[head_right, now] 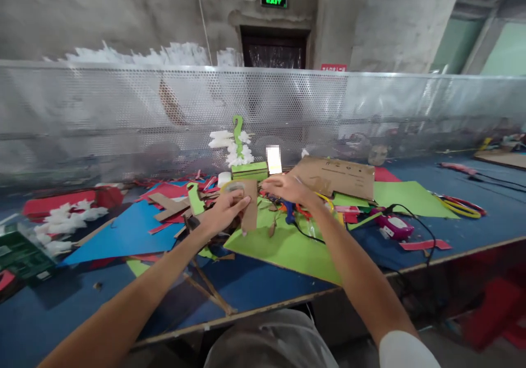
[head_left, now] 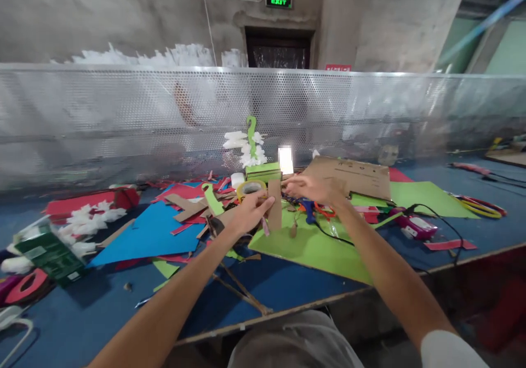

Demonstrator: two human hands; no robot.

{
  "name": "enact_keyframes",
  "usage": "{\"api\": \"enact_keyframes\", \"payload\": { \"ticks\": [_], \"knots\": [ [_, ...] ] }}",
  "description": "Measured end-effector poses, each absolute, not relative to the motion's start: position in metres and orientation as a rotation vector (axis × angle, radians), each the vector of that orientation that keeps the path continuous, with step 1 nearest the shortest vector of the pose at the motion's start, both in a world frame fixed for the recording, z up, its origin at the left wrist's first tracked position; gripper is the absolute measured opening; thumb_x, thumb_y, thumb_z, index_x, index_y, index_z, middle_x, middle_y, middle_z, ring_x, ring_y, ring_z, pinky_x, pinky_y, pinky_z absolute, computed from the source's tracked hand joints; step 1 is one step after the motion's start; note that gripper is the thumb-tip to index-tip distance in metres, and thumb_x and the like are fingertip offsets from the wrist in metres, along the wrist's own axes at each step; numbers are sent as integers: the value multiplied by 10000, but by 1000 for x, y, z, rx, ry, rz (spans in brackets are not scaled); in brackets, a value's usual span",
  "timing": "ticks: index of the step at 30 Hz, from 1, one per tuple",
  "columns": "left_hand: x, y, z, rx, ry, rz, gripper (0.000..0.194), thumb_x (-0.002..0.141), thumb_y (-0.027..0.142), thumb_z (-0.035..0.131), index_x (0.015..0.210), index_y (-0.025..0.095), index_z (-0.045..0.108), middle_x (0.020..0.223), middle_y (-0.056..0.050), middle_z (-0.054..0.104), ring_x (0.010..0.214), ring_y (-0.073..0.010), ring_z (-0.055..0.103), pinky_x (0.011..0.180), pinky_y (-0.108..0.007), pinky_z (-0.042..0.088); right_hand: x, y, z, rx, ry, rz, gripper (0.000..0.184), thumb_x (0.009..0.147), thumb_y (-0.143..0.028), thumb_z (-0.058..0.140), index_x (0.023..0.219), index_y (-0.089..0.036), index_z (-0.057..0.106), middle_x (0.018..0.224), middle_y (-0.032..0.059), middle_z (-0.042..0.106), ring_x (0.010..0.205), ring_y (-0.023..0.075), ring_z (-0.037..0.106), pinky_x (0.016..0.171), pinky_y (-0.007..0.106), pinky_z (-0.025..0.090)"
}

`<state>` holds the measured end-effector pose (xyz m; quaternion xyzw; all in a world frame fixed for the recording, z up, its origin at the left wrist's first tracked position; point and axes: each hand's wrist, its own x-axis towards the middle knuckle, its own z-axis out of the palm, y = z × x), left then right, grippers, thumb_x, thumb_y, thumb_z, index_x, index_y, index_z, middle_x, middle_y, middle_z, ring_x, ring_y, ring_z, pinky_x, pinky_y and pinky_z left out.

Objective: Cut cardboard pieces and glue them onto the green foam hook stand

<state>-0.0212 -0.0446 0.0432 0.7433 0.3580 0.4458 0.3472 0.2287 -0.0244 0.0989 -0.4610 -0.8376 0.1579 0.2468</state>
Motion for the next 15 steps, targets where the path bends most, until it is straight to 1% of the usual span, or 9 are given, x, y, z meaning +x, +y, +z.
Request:
{"api": "enact_keyframes", "payload": {
  "ticks": [1,3,4,6,8,11,15],
  "knots": [
    [-20,-46,42,1934,927,1114,407,911,589,681,802,217,560,632,23,566,544,-167,583,523,-284,468,219,-28,99,-1172,-2296,492,491,1038,-619,510,1088,-186,735,995,74,769,864,190,683,755,284,520],
    [-17,-48,41,1927,920,1047,421,879,607,708,806,222,553,620,27,558,518,-177,589,494,-294,479,207,-32,97,-959,-2262,656,537,951,-682,606,885,-158,705,781,50,705,730,179,626,667,289,481],
    [-17,-49,41,1923,919,1029,424,870,608,717,799,226,547,610,31,548,504,-178,585,482,-297,480,205,-33,96,-916,-2245,720,547,909,-696,650,804,-160,674,710,34,667,687,170,602,638,285,461],
    [-15,-51,42,1930,934,1019,418,865,593,724,772,231,537,591,35,529,479,-177,571,467,-300,473,205,-32,93,-910,-2223,803,552,851,-693,711,699,-170,621,643,20,633,637,157,580,601,274,434],
    [-13,-53,42,1950,968,1015,410,861,568,731,743,235,524,581,29,531,478,-179,569,467,-299,462,209,-30,92,-959,-2234,826,541,830,-673,737,663,-174,610,646,32,658,619,152,586,581,266,423],
    [-10,-55,43,1946,1010,1004,420,839,533,756,711,244,480,567,30,520,489,-179,556,473,-293,446,214,-27,92,-1024,-2284,791,497,846,-627,741,677,-169,651,695,51,711,606,143,593,563,259,410],
    [-16,-50,46,1912,1006,1032,457,838,557,743,693,244,443,564,47,466,491,-152,493,473,-271,406,228,-19,94,-1066,-2376,741,334,899,-461,730,738,-169,711,727,49,738,614,138,607,575,254,412]
  ]
}}
